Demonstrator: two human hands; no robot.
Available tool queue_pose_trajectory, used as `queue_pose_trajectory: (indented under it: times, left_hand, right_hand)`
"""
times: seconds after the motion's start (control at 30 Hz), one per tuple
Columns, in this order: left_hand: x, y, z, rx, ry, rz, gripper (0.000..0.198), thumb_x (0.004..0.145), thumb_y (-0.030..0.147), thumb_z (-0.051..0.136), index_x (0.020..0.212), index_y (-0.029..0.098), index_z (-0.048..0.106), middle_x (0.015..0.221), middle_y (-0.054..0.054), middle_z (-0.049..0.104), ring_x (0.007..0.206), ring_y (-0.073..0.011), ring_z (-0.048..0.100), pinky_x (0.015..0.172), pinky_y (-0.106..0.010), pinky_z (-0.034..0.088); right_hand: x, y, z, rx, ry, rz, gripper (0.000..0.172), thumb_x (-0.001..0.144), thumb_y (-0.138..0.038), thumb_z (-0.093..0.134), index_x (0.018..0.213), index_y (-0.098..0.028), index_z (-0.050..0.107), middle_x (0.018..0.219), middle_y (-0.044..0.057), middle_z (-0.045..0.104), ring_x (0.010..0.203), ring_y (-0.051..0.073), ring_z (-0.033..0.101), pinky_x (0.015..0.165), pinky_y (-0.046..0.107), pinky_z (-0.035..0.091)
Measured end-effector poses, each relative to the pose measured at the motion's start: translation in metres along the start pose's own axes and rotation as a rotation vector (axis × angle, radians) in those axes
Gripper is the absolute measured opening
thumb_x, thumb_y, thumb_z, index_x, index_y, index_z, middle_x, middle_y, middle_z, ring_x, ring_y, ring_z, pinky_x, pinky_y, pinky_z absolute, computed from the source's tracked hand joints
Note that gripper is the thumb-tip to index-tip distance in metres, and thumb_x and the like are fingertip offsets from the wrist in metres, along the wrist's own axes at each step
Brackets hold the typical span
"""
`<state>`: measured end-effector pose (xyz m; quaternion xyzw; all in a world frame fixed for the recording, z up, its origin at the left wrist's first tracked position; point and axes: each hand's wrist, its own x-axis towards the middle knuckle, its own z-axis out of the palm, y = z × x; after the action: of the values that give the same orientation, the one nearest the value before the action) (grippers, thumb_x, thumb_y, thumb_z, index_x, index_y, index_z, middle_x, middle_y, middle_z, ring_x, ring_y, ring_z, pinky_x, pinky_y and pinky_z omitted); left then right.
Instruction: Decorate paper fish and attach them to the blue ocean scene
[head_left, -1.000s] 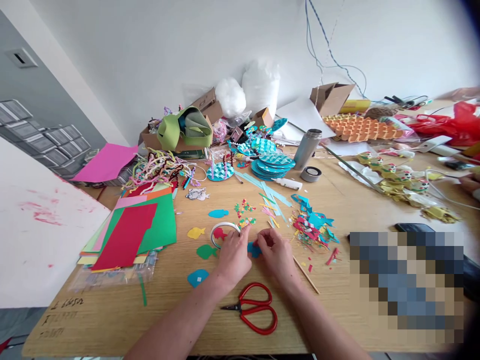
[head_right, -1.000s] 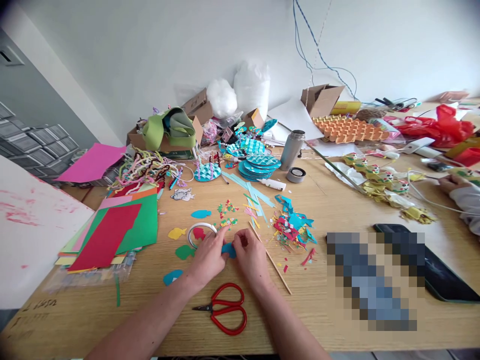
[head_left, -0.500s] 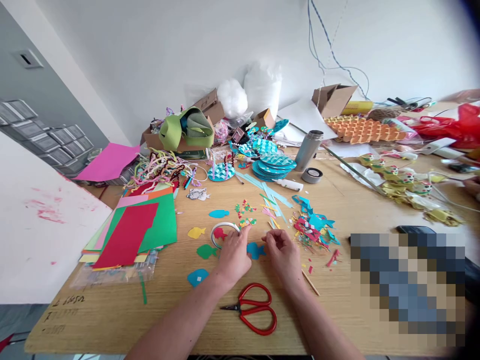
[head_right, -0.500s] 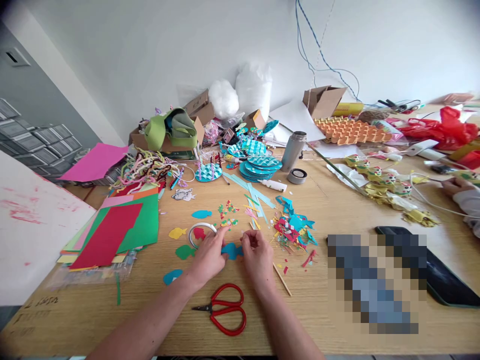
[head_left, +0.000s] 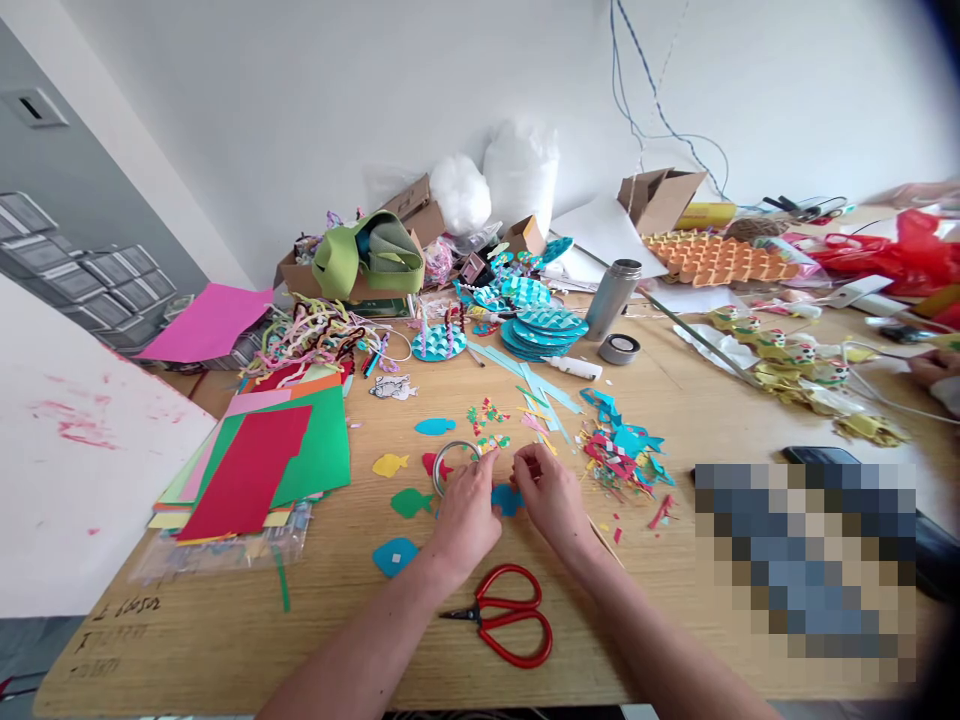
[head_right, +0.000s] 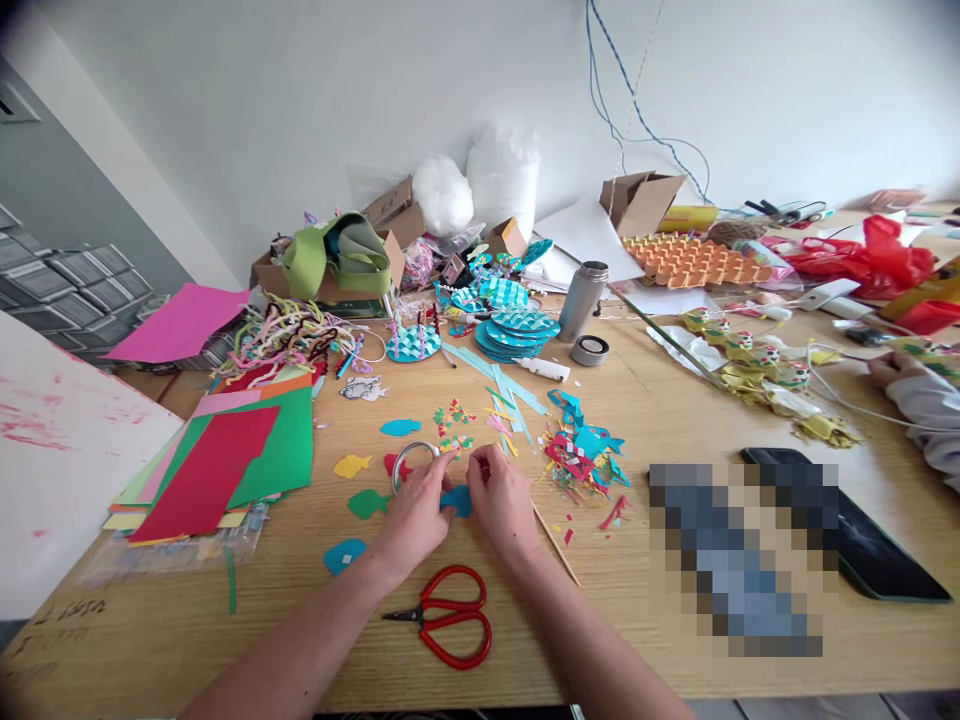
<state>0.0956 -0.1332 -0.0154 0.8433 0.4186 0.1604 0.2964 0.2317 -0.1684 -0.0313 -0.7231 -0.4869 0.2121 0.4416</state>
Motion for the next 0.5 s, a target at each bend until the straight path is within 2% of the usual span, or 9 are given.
queue_pose_trajectory:
  times: [0.13,0.3,0.5]
  left_hand:
    - [-0.001,0.0,0.001,-0.009,0.008,0.002,0.074,0.068,-0.003,0.054,0.137,0.016,0.038,0.12,-0.011,0.06,0.119,-0.0263,0.05,0.1,-0.038,0.041]
    - [-0.002,-0.001,0.005,-0.013,0.056,0.047,0.08,0.066,-0.006,0.051,0.14,0.018,0.034,0.132,-0.01,0.053,0.124,-0.0243,0.047,0.104,-0.037,0.038]
    - [-0.004,0.0,0.005,-0.018,0.062,0.057,0.084,0.069,-0.005,0.051,0.144,0.025,0.027,0.139,-0.007,0.048,0.127,-0.0238,0.045,0.105,-0.038,0.039]
  right_hand:
    - [0.01,-0.006,-0.002,0.031,-0.065,0.037,0.014,0.081,-0.033,0.047,0.073,-0.022,0.05,0.061,0.001,0.062,0.053,0.017,0.061,0.052,0.026,0.043]
    - [0.016,-0.007,-0.001,0.08,-0.108,0.095,0.014,0.079,-0.033,0.046,0.071,-0.022,0.05,0.053,-0.001,0.058,0.047,0.016,0.06,0.047,0.025,0.041]
    - [0.016,-0.008,-0.004,0.154,-0.143,0.151,0.014,0.077,-0.034,0.049,0.07,-0.022,0.05,0.054,-0.001,0.057,0.049,0.016,0.059,0.048,0.025,0.044]
